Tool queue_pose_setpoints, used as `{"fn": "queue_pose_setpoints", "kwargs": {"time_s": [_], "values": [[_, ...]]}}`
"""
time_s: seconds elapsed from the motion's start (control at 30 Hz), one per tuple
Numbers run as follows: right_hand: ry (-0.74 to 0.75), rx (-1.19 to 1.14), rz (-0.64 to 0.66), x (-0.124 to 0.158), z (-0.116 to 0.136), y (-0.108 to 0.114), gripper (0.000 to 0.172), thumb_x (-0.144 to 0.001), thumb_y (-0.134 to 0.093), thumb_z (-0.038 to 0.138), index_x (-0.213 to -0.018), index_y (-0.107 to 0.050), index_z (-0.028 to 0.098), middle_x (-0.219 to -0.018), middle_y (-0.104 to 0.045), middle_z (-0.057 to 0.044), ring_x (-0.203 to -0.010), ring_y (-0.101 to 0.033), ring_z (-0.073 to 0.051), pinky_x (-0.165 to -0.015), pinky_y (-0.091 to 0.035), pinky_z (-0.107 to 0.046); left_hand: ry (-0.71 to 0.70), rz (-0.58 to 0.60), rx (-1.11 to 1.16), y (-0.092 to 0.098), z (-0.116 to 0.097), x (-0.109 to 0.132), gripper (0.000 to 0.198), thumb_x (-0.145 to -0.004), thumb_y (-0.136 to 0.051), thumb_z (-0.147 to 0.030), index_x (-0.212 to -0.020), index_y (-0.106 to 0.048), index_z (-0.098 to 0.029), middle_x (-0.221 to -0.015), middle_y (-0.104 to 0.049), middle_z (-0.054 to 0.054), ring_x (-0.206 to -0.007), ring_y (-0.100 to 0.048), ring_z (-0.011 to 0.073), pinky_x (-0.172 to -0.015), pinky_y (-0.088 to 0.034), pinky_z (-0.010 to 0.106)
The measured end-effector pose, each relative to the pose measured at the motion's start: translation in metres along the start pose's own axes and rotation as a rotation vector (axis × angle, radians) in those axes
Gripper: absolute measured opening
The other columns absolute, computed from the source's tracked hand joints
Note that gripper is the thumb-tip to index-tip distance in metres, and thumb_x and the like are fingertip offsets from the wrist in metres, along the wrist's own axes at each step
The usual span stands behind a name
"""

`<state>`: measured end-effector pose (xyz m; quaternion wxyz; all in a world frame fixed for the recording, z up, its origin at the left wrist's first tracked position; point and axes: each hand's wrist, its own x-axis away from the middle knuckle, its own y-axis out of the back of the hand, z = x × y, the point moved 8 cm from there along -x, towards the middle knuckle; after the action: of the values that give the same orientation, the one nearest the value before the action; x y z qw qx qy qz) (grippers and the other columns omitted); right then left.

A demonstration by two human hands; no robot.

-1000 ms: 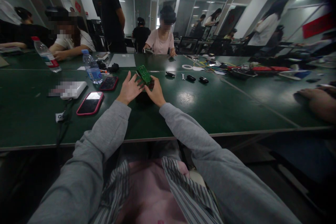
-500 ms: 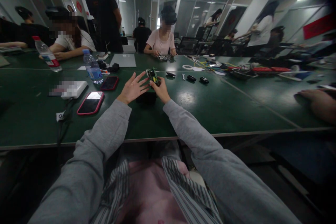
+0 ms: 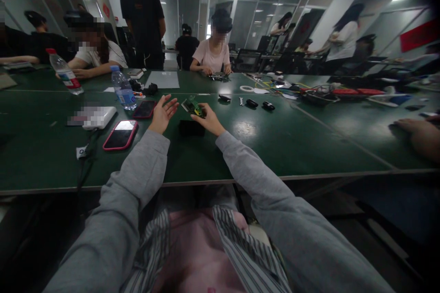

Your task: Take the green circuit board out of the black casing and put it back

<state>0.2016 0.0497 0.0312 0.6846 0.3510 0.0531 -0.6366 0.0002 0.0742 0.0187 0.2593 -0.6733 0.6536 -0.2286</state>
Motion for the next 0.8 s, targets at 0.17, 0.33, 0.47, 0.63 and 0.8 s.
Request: {"fn": "queue_pose_setpoints", "kwargs": {"time_s": [0.17, 0.33, 0.47, 0.63, 0.8], "values": [[0.195, 0.208, 0.111, 0.016, 0.030, -0.005, 0.055, -0.081, -0.070, 0.046, -0.125, -0.053, 0.018, -0.116, -0.065, -0.010, -0.104, -0.065, -0.025, -0.095, -0.050, -0.041, 0.029, -0.113, 0.025, 0.027, -0.003, -0.007, 0.029, -0.093, -0.053, -0.043, -0.117, -0.063, -0.030, -0.100, -0.074, 0.001, -0.089, -0.070, 0.0135, -0.076, -0.051, 0.023], [0.252, 0.294, 0.115, 0.021, 0.033, -0.001, 0.053, -0.083, -0.070, 0.039, -0.129, -0.053, 0.019, -0.124, -0.064, -0.011, -0.112, -0.063, -0.026, -0.099, -0.049, -0.043, 0.075, -0.150, 0.059, 0.031, 0.000, -0.002, 0.021, -0.093, -0.053, -0.041, -0.105, -0.064, -0.028, -0.100, -0.074, 0.001, -0.086, -0.069, 0.0117, -0.070, -0.049, 0.021], [0.261, 0.346, 0.185, 0.022, 0.025, -0.004, 0.055, -0.082, -0.073, 0.037, -0.130, -0.054, 0.018, -0.124, -0.064, -0.011, -0.113, -0.063, -0.026, -0.100, -0.049, -0.045, 0.089, -0.126, 0.060, 0.030, 0.002, -0.002, 0.022, -0.092, -0.054, -0.041, -0.106, -0.064, -0.028, -0.097, -0.073, 0.001, -0.085, -0.068, 0.0123, -0.069, -0.049, 0.022], [0.269, 0.360, 0.241, 0.026, 0.017, 0.003, 0.055, -0.082, -0.073, 0.037, -0.131, -0.056, 0.018, -0.127, -0.063, -0.011, -0.116, -0.062, -0.027, -0.101, -0.049, -0.046, 0.086, -0.111, 0.041, 0.032, 0.003, -0.005, 0.026, -0.092, -0.054, -0.042, -0.113, -0.063, -0.030, -0.095, -0.073, 0.000, -0.083, -0.068, 0.0115, -0.069, -0.049, 0.022], [0.213, 0.427, 0.195, 0.030, -0.008, 0.054, 0.057, -0.083, -0.073, 0.035, -0.135, -0.056, 0.019, -0.131, -0.062, -0.012, -0.120, -0.061, -0.028, -0.105, -0.047, -0.048, 0.090, -0.113, 0.033, 0.034, 0.005, -0.007, 0.024, -0.091, -0.054, -0.042, -0.109, -0.064, -0.030, -0.099, -0.073, 0.002, -0.086, -0.068, 0.0132, -0.069, -0.049, 0.023]]}}
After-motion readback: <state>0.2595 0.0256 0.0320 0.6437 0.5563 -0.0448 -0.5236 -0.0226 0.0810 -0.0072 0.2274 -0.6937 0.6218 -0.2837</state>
